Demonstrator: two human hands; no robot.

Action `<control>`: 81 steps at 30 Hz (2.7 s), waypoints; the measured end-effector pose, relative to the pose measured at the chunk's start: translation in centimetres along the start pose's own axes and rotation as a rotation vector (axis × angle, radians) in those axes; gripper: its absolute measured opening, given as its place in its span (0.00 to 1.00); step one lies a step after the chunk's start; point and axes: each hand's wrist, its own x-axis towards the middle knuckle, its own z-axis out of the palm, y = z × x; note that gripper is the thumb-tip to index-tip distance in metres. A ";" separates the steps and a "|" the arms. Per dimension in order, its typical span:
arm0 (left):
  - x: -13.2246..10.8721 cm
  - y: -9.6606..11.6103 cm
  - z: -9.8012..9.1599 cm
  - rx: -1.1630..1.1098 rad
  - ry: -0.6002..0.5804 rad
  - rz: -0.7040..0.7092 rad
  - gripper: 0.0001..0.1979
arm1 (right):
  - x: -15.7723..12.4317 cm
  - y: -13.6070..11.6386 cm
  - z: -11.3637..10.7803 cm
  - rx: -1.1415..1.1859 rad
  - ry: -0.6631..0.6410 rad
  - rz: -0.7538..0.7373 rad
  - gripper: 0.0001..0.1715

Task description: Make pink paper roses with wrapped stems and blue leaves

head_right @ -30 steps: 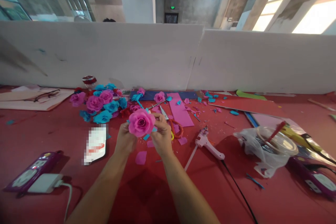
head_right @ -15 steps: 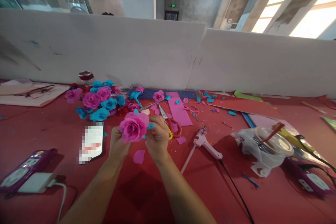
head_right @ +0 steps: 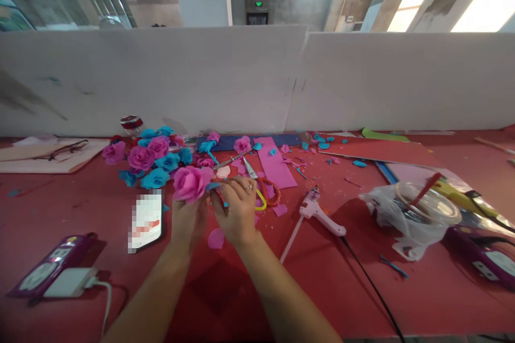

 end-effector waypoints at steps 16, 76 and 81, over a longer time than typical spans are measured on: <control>1.5 -0.5 -0.8 -0.263 0.006 -0.109 0.05 | -1.0 -0.4 1.0 0.196 -0.149 0.232 0.09; 0.6 -0.6 0.0 -0.154 0.031 0.079 0.05 | -1.1 -1.3 1.2 0.164 -0.055 0.249 0.09; 0.5 -0.3 0.1 -0.119 -0.004 0.126 0.05 | -0.9 -1.4 1.2 0.225 -0.049 0.305 0.08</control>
